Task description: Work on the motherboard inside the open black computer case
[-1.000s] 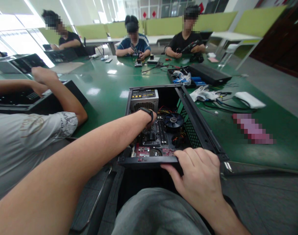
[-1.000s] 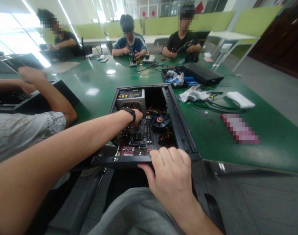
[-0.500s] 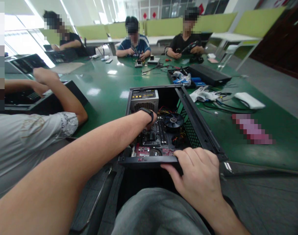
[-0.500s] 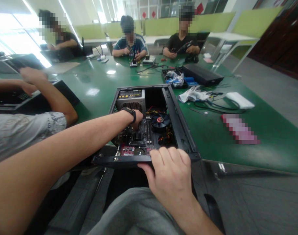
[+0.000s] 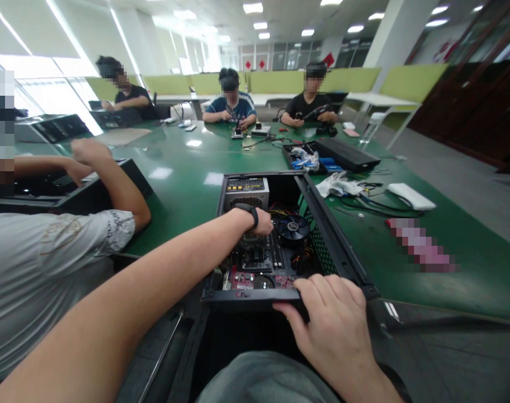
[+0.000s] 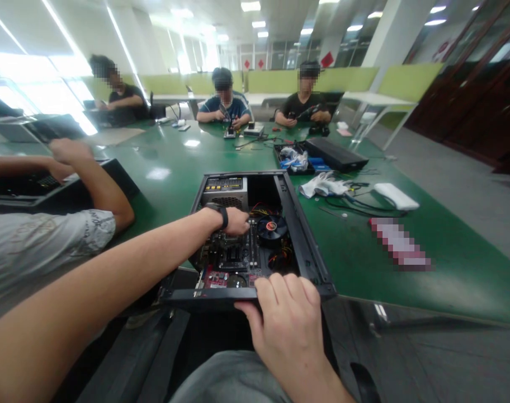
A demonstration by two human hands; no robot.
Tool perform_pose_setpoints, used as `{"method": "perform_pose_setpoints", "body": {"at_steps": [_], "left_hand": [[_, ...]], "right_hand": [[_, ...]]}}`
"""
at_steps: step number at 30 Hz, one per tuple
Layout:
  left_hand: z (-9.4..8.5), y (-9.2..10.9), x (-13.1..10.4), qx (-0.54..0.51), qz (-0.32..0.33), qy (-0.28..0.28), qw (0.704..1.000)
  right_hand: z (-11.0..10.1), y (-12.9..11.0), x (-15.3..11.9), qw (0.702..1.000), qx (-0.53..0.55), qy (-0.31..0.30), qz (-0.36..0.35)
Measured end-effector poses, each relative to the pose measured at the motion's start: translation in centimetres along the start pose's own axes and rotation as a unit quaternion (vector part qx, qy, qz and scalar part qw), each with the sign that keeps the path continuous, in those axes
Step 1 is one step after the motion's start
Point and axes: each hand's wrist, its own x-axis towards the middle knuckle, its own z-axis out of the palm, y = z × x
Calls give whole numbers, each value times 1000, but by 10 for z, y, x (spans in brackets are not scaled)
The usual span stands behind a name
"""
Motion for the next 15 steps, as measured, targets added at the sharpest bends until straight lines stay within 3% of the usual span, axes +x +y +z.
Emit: {"method": "perform_pose_setpoints", "body": {"at_steps": [3, 7, 12, 15], "left_hand": [[-16, -2, -11, -8, 17, 35, 999], [-38, -7, -28, -43, 25, 163, 985], [-51, -21, -52, -117, 5, 307, 945], [-51, -31, -63, -162, -7, 360, 919]], "right_hand": [[3, 3, 4, 1000, 13, 4, 2], [14, 17, 28, 1000, -9, -12, -3], [45, 49, 88, 994, -89, -52, -23], [73, 71, 135, 992, -107, -57, -20]]}}
